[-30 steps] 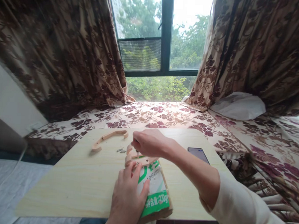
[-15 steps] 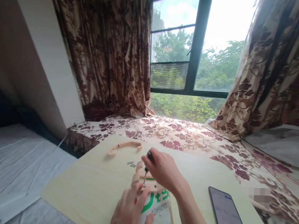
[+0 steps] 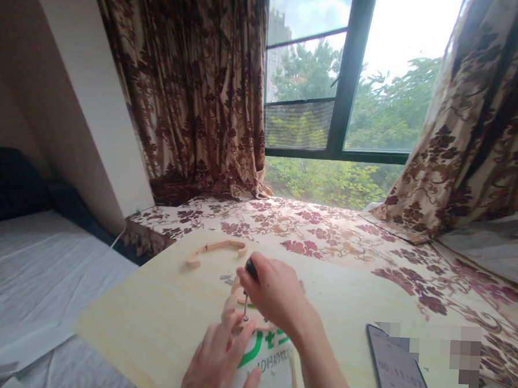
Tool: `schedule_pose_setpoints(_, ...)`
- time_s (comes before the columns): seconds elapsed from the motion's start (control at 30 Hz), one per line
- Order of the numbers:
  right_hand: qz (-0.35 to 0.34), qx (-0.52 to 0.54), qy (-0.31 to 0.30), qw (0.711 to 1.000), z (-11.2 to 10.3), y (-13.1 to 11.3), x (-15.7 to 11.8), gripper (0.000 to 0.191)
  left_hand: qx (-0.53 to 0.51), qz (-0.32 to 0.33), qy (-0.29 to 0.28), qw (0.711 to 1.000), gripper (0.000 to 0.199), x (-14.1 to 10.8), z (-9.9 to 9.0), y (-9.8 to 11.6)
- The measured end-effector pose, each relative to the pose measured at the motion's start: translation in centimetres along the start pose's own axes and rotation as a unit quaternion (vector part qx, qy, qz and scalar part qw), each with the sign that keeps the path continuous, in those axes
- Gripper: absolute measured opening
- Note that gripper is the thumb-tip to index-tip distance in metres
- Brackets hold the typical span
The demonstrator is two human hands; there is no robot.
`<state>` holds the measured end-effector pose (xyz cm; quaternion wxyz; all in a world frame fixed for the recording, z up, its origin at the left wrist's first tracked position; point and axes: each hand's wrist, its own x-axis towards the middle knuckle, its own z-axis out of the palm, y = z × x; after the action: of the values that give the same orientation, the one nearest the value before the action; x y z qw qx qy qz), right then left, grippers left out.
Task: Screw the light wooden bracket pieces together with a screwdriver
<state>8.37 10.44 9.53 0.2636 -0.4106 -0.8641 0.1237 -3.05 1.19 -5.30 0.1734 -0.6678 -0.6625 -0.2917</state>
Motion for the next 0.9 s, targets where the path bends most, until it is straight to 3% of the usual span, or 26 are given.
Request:
schedule_pose_setpoints(0.2,-0.032,-0.028,0.008,0.999,0.1,-0.4,0.4,0.024,-0.015,0.008,0.009,1.000,0.058,-0.1,-0.4,0.1)
schedule_pose_setpoints(0.53,-0.046,-0.024,0.016,0.999,0.0,0.2,0.3,0.023,-0.016,0.023,-0.097,0.995,0.054,1.5,-4.2,1.4)
schedule_pose_setpoints(0.9,-0.038,-0.018,0.012,0.999,-0.2,0.6,0.4,0.025,-0.025,0.049,-0.126,0.991,0.052,1.8,-4.7,0.8)
